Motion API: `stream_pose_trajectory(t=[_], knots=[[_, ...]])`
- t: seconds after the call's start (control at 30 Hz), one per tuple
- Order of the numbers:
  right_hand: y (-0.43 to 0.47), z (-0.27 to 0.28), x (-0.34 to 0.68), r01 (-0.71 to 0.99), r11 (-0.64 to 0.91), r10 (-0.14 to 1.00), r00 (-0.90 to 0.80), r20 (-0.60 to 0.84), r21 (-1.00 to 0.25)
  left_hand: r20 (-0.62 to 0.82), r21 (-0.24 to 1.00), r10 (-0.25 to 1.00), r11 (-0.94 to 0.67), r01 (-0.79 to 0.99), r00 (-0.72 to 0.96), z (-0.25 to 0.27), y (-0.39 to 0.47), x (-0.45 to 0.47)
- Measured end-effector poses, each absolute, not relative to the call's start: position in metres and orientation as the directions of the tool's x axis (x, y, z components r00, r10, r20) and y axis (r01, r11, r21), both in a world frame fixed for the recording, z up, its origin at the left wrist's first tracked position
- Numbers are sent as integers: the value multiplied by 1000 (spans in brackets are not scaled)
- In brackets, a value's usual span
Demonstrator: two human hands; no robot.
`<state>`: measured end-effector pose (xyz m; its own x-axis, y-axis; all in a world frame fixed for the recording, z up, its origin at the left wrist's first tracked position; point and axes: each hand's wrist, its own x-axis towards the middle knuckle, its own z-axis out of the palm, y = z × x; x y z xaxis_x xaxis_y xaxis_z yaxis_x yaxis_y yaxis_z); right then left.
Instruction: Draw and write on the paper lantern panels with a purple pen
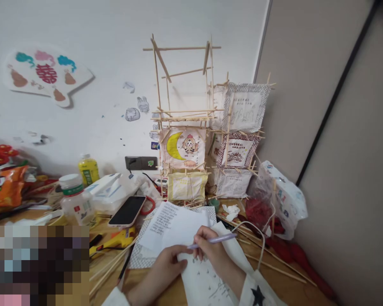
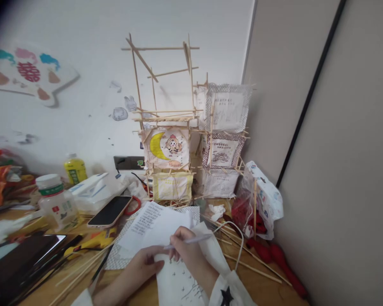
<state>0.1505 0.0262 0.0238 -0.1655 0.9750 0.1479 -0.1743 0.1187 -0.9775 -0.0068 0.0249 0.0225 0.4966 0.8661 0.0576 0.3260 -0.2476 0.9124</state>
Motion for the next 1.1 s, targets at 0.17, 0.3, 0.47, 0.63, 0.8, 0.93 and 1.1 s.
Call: stream_pose_trajectory(t=[0.17, 0.3, 0.47, 0.63, 0.8, 0.93, 1.1], knots=[[28, 4, 155, -7, 194, 968, -161, 193, -981, -25, 936, 885, -143, 323, 465, 17, 28, -10], [28, -4, 156, 139, 256, 957, -174, 231, -957, -65, 948, 878, -94, 303, 474, 18, 28, -11], [25, 0, 156, 274, 333, 936, -215, 280, -902, -62, 953, 869, -95, 289, 491, 24, 26, -10], [19, 5, 156, 335, 400, 911, -247, 330, -853, -82, 958, 859, -72, 277, 505, 26, 22, -8], [17, 5, 156, 345, 414, 906, -248, 343, -843, -102, 962, 852, -48, 270, 513, 27, 20, -6], [16, 9, 156, 358, 406, 909, -255, 330, -841, -87, 963, 851, -61, 261, 518, 28, 19, -6], [16, 9, 155, 406, 425, 903, -255, 347, -809, -89, 966, 843, -57, 253, 531, 29, 18, -7]])
